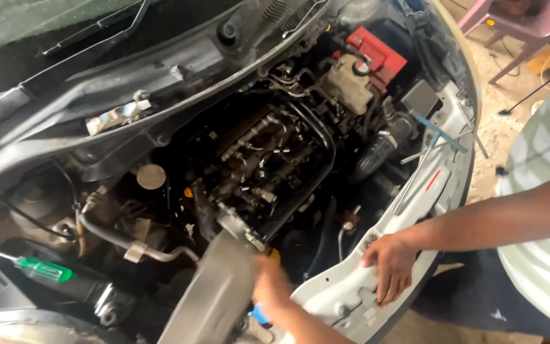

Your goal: The person uses a screwdriver to loosen and remove a bolt from a component in the engine bay. They then use a wrench to remove another bolt and detach a plastic cover. The person proceeds to disconnect several electrical connectors and uses the wrench again on additional fasteners.

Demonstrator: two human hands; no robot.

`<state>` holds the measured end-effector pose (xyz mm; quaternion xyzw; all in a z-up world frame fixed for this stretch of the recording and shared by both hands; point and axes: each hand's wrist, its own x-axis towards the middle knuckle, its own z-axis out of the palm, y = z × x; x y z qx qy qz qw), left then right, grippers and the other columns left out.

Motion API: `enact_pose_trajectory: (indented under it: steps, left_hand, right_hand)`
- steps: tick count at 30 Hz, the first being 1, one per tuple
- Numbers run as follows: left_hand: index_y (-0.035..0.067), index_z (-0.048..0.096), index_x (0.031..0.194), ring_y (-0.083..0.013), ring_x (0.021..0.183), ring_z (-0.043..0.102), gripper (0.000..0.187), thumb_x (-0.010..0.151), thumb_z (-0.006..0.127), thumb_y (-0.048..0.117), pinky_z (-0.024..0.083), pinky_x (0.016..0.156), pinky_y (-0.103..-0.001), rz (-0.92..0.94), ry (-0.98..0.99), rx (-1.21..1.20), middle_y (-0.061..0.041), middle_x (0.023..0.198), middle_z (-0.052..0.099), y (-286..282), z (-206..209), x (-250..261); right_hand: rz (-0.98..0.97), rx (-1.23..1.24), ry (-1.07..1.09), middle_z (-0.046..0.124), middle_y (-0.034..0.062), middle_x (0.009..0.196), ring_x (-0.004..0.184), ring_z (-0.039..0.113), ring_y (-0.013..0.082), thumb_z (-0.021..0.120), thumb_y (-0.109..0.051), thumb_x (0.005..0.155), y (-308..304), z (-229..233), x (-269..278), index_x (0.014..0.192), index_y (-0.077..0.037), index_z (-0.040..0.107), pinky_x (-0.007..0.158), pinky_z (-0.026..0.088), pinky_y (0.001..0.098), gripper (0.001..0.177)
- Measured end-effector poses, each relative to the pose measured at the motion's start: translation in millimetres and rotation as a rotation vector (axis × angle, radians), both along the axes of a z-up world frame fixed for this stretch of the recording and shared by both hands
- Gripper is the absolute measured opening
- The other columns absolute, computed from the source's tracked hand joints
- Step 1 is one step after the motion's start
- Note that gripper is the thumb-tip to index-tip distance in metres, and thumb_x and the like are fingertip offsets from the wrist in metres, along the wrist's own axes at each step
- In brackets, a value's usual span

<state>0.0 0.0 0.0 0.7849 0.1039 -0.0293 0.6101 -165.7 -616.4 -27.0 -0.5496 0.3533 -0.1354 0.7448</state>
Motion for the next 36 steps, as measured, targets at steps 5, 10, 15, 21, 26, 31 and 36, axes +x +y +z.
enact_pose_trajectory:
  steps: [5, 10, 15, 21, 26, 31, 36]
  left_hand:
    - [-0.005, 0.057, 0.132, -0.0333, 0.109, 0.067, 0.057, 0.1, 0.059, 0.042, 0.049, 0.095, -0.042, 0.056, 0.066, 0.03, -0.024, 0.115, 0.07, -201.1, 107.2, -1.7]
    - [-0.005, 0.057, 0.131, -0.0393, 0.106, 0.067, 0.057, 0.099, 0.056, 0.043, 0.049, 0.095, -0.044, 0.061, 0.056, 0.016, -0.027, 0.114, 0.07, -295.8, 100.8, 27.5]
    - [-0.007, 0.055, 0.129, -0.0447, 0.108, 0.065, 0.056, 0.102, 0.056, 0.042, 0.048, 0.095, -0.049, 0.045, -0.01, 0.088, -0.03, 0.116, 0.068, -336.0, 26.5, 54.2]
    - [-0.006, 0.058, 0.119, -0.0498, 0.109, 0.064, 0.065, 0.101, 0.052, 0.055, 0.051, 0.093, -0.056, -0.152, 0.245, 0.457, -0.03, 0.117, 0.066, -334.7, 63.1, 59.8]
    - [-0.003, 0.064, 0.112, -0.0487, 0.103, 0.066, 0.066, 0.096, 0.05, 0.06, 0.053, 0.086, -0.058, -0.178, 0.33, 0.665, -0.026, 0.116, 0.065, -338.6, 81.4, 67.8]
    - [-0.002, 0.073, 0.096, -0.0438, 0.097, 0.07, 0.069, 0.097, 0.049, 0.063, 0.056, 0.081, -0.054, -0.3, 0.345, 0.741, -0.023, 0.104, 0.071, -330.5, 76.2, 80.7]
    - [-0.001, 0.076, 0.087, -0.0427, 0.089, 0.071, 0.07, 0.101, 0.045, 0.06, 0.057, 0.076, -0.053, -0.443, 0.294, 0.801, -0.023, 0.094, 0.071, -320.9, 62.6, 88.9]
  right_hand:
    - [-0.094, 0.234, 0.012, 0.072, 0.0223, 0.117, 0.091, 0.068, 0.0334, 0.048, -0.038, 0.103, 194.4, 119.4, 43.6, 0.131, 0.002, 0.061, 0.07, 0.051, 0.0414, 0.051]
    - [0.032, -0.368, 0.082, 0.069, 0.0106, 0.125, 0.104, 0.067, 0.0173, 0.055, -0.031, 0.101, 107.3, 115.2, 31.8, 0.131, -0.003, 0.061, 0.08, 0.054, 0.0297, 0.041]
    - [0.129, -0.583, 0.144, 0.071, 0.0088, 0.123, 0.105, 0.069, 0.0171, 0.059, -0.023, 0.098, 68.1, 109.8, 71.8, 0.129, -0.004, 0.063, 0.083, 0.055, 0.029, 0.037]
    - [0.362, -1.116, 0.116, 0.063, 0.0108, 0.135, 0.119, 0.061, 0.0298, 0.069, -0.02, 0.092, 43.8, 121.4, 146.8, 0.129, -0.009, 0.066, 0.094, 0.051, 0.0377, 0.038]
    - [0.704, -1.478, 0.101, 0.047, 0.0143, 0.152, 0.143, 0.04, 0.0355, 0.076, -0.036, 0.086, 18.8, 109.7, 196.7, 0.137, -0.014, 0.061, 0.109, 0.038, 0.0531, 0.057]
    - [0.998, -1.602, 0.237, 0.041, 0.0096, 0.157, 0.149, 0.027, 0.0324, 0.075, -0.055, 0.078, 8.6, 98.7, 212.2, 0.146, -0.023, 0.05, 0.111, 0.021, 0.0667, 0.079]
    - [1.175, -1.665, 0.213, 0.043, 0.0077, 0.154, 0.147, 0.03, 0.0301, 0.077, -0.053, 0.074, 9.2, 105.9, 228.3, 0.149, -0.025, 0.045, 0.112, 0.021, 0.0672, 0.086]
